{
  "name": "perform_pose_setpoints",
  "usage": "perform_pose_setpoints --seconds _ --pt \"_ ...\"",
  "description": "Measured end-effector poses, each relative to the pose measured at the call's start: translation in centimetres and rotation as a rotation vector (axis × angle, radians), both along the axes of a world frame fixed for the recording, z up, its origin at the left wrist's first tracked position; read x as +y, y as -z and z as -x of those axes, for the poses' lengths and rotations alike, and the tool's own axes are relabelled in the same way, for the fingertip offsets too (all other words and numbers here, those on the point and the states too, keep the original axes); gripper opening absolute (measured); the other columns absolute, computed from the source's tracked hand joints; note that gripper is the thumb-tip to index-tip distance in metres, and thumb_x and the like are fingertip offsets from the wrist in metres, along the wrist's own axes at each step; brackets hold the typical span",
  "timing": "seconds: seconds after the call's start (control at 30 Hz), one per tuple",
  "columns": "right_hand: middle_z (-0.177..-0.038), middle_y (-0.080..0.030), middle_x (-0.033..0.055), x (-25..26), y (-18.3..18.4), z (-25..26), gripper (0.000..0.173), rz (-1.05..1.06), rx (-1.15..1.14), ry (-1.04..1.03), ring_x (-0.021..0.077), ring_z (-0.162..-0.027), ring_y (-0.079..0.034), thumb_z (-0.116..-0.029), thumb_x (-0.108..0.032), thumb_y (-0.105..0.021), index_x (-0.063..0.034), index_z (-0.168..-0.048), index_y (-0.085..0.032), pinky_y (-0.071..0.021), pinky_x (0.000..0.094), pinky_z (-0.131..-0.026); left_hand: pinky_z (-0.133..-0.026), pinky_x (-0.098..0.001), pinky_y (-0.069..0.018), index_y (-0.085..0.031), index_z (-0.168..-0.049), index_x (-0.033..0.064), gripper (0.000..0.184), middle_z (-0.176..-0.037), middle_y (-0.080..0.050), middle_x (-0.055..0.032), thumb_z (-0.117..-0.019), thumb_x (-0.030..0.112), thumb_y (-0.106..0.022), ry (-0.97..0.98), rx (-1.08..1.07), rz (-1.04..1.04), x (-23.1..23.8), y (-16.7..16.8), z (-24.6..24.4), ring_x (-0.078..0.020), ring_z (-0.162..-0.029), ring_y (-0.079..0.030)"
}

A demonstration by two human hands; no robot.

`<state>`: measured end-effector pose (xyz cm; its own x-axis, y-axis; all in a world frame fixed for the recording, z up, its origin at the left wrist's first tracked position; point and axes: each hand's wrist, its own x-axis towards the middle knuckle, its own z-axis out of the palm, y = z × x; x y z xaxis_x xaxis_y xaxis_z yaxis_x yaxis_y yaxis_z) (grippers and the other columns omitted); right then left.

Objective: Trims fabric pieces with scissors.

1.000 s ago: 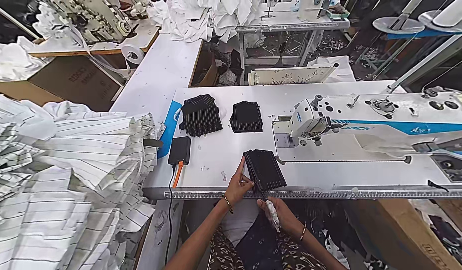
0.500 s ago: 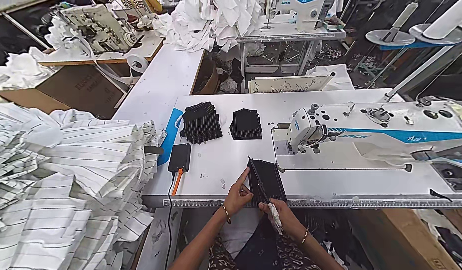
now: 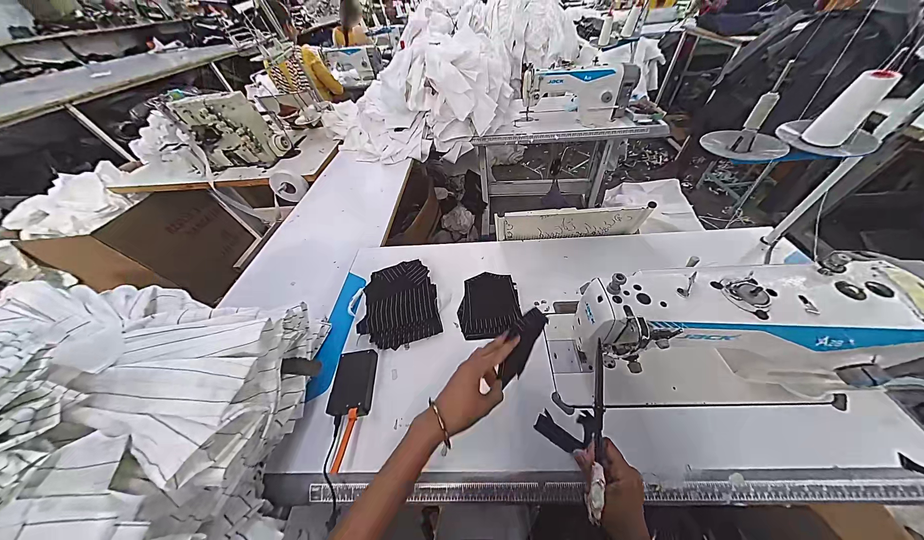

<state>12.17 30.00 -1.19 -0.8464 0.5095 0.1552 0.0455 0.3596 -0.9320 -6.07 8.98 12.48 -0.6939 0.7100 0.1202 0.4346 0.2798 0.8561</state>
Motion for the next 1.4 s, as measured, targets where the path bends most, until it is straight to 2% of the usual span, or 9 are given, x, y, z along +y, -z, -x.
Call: perform_pose_setpoints --seconds 0.17,0.23,0.33,0.4,0.6,0.73,0.83,1.23,1.4 --pt "-0.057 -0.056 0.0000 0.2 0.6 -0.1 0.040 -0.157 0.088 -0.072 -0.0017 -0.050 -0.050 -0.0881 -0.035 -0.075 0.0008 -0.077 -0.059 -0.0430 0.0184 -0.049 -0.067 -0.0195 -0.0481 -0.039 -0.155 0.0040 0.072 -0.151 -0.049 -0.0133 -0.0872 -0.006 -0.060 -0.080 -0.297 -0.137 0.6 1.0 10.4 0.0029 -0.071 -0.054" --pt "-0.056 -0.055 0.0010 0.1 0.8 -0.2 0.040 -0.189 0.086 -0.070 -0.0003 -0.049 -0.050 -0.0879 -0.034 -0.074 0.0009 -0.076 -0.058 -0.0423 0.0194 -0.048 -0.071 -0.0260 -0.0505 -0.035 -0.158 0.0077 0.075 -0.142 -0.055 -0.0179 -0.0892 -0.008 -0.059 -0.164 -0.356 0.008 0.7 3.6 14.2 -0.0056 -0.073 -0.058" --pt "-0.056 -0.055 -0.0004 0.0 0.5 -0.3 0.037 -0.177 0.073 -0.043 -0.0024 -0.049 -0.050 -0.0876 -0.032 -0.073 0.0003 -0.076 -0.058 -0.0420 0.0169 -0.048 -0.090 -0.0416 -0.0529 -0.031 -0.160 0.0092 0.076 -0.162 -0.034 -0.0186 -0.0917 -0.012 -0.057 -0.240 -0.420 0.226 0.9 6.6 16.5 -0.0258 -0.104 -0.065" --pt "-0.055 -0.056 0.0002 0.0 0.3 -0.1 0.035 -0.176 0.065 -0.026 -0.0016 -0.048 -0.050 -0.0869 -0.028 -0.072 0.0013 -0.076 -0.059 -0.0423 0.0178 -0.048 -0.095 -0.0457 -0.0529 -0.036 -0.158 0.0075 0.072 -0.165 -0.029 -0.0180 -0.0916 -0.012 -0.058 -0.281 -0.387 0.237 1.2 7.4 16.6 -0.0320 -0.116 -0.064" --pt "-0.057 -0.056 0.0002 0.1 0.2 -0.1 0.032 -0.170 0.069 -0.071 -0.0039 -0.052 -0.050 -0.0891 -0.023 -0.071 0.0038 -0.078 -0.057 -0.0423 0.0146 -0.051 -0.112 -0.0522 -0.0422 -0.060 -0.140 0.0020 0.040 -0.146 -0.053 -0.0236 -0.1011 0.011 -0.056 -0.616 0.030 0.388 -1.7 7.1 14.2 -0.0398 -0.134 -0.052" --pt "-0.058 -0.057 0.0001 0.2 0.6 0.0 0.031 -0.199 0.072 -0.084 -0.0037 -0.052 -0.051 -0.0905 -0.022 -0.070 0.0031 -0.078 -0.056 -0.0430 0.0144 -0.051 -0.116 -0.0598 -0.0310 -0.046 -0.150 0.0002 0.068 -0.157 -0.041 -0.0235 -0.0973 0.037 -0.067 -0.811 0.023 0.638 -5.0 7.5 14.1 -0.0421 -0.148 -0.035" --pt "-0.059 -0.057 0.0014 0.2 0.8 0.1 0.032 -0.211 0.077 -0.082 -0.0024 -0.053 -0.052 -0.0911 -0.022 -0.069 0.0041 -0.079 -0.056 -0.0434 0.0151 -0.052 -0.116 -0.0593 -0.0310 -0.043 -0.152 -0.0005 0.073 -0.158 -0.039 -0.0235 -0.0962 0.040 -0.066 -0.770 0.014 0.763 -4.8 7.2 14.2 -0.0415 -0.149 -0.033" --pt "-0.056 -0.055 -0.0056 -0.2 0.6 0.1 0.028 -0.122 0.088 -0.029 -0.0071 -0.049 -0.048 -0.0893 -0.024 -0.071 -0.0010 -0.079 -0.059 -0.0407 0.0136 -0.048 -0.108 -0.0591 -0.0438 -0.053 -0.144 0.0010 0.044 -0.141 -0.059 -0.0246 -0.1111 0.023 -0.032 -0.779 -0.148 0.816 -4.1 2.0 14.8 -0.0400 -0.133 -0.056" --pt "-0.056 -0.052 -0.0070 -0.3 1.1 0.6 0.033 -0.156 0.133 0.025 -0.0080 -0.048 -0.045 -0.0884 -0.032 -0.070 -0.0031 -0.078 -0.060 -0.0380 0.0122 -0.046 -0.104 -0.0635 -0.0456 -0.055 -0.141 0.0018 0.045 -0.132 -0.063 -0.0275 -0.1120 0.028 -0.032 -0.500 -0.161 0.826 -2.1 1.5 6.8 -0.0453 -0.126 -0.060"
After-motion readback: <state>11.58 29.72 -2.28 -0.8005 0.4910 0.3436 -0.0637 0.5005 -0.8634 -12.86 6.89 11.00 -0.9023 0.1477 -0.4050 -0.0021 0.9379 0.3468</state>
